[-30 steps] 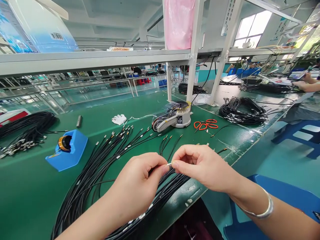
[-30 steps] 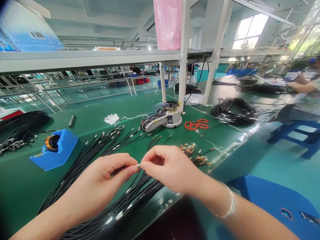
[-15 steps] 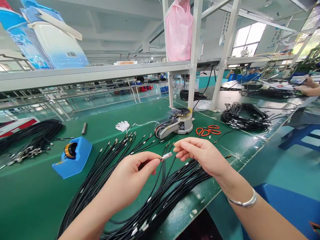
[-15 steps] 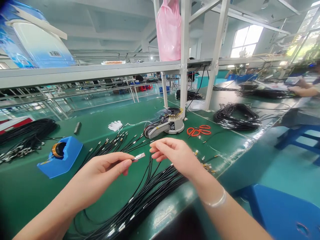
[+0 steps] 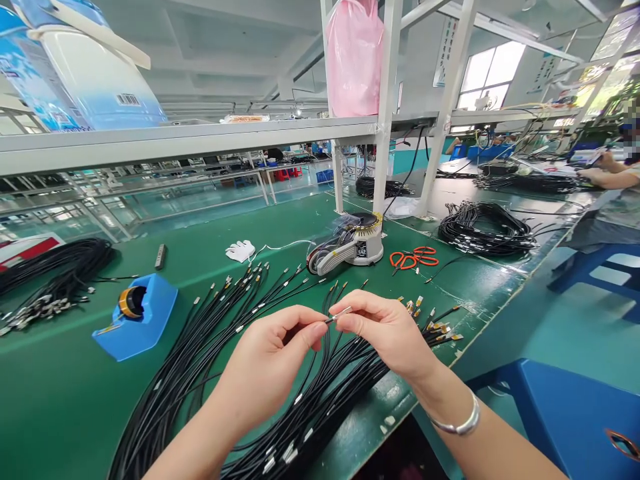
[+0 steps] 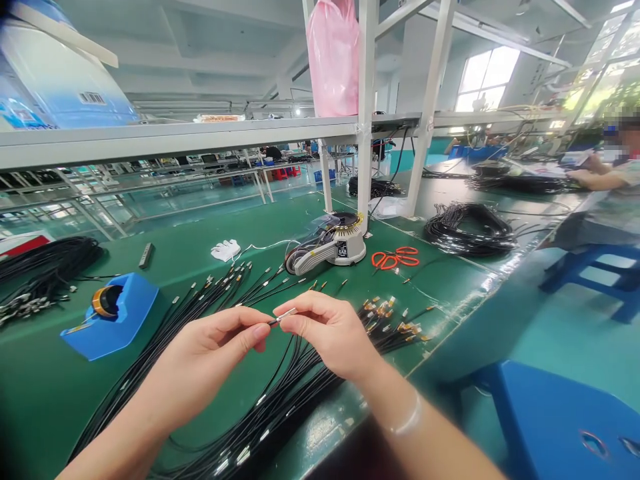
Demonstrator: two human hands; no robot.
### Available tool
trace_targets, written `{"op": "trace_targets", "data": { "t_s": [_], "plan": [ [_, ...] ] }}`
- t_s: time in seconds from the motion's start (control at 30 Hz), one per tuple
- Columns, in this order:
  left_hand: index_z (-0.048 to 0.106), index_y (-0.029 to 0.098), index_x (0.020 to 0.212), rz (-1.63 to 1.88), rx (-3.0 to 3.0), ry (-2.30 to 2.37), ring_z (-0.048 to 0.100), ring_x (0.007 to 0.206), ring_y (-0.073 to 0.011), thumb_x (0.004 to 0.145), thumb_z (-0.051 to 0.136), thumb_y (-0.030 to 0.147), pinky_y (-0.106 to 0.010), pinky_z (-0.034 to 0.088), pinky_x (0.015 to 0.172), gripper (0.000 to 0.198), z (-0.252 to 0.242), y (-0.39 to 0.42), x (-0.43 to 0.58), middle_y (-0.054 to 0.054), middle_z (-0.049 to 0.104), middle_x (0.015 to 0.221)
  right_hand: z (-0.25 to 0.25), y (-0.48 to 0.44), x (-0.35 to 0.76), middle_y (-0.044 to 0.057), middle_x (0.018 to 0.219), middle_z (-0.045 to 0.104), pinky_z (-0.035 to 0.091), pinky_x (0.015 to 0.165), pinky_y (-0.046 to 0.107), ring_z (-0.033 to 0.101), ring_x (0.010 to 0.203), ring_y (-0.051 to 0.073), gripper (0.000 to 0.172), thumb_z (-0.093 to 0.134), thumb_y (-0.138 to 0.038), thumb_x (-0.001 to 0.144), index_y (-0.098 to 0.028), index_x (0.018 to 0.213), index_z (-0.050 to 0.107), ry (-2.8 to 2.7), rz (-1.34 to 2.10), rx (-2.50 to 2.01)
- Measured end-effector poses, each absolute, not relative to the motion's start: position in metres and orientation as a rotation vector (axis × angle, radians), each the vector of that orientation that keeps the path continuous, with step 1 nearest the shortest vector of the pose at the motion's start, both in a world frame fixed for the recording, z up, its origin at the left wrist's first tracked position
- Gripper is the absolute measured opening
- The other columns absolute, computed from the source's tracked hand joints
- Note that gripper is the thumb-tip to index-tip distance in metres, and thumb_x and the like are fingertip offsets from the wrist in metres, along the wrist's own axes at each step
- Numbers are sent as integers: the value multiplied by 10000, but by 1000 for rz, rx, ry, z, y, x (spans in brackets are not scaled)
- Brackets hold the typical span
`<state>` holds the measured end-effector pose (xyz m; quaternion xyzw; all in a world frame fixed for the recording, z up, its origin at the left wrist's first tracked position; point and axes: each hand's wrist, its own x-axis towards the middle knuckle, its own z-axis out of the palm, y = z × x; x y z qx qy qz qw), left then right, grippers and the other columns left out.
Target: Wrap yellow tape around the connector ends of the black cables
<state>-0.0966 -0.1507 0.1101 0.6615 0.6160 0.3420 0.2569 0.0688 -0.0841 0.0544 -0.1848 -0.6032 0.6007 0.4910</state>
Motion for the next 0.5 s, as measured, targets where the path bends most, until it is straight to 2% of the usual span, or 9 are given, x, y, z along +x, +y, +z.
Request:
{"op": "trace_targets", "data": {
  "t_s": [0.13, 0.3, 0.5],
  "plan": [
    [687, 228, 748, 994, 1788, 1698, 531, 614, -122, 845, 540, 368, -207, 401, 575, 224, 107, -151, -97, 40, 628, 653, 47, -82, 60, -20, 737, 636, 488, 686, 210, 587, 701, 87, 77, 716, -256, 799, -230, 865, 745, -1342, 1559, -431],
    [699, 239, 848, 1047, 1738, 1752, 544, 628, -128, 844, 549, 380, -215, 410, 587, 205, 101, -150, -98, 37, 668, 705, 37, -75, 53, -4, 842, 649, 482, 674, 214, 581, 740, 93, 286, 761, -240, 745, -255, 1028, 720, -1231, 1695, -352],
    [656, 233, 788, 1000, 1719, 1724, 510, 558, -118, 881, 492, 387, -213, 371, 508, 243, 98, -148, -96, 42, 637, 665, 35, -70, 52, -14, 787, 644, 459, 653, 218, 547, 675, 84, 155, 743, -268, 771, -258, 926, 749, -1283, 1626, -381]
  ]
}}
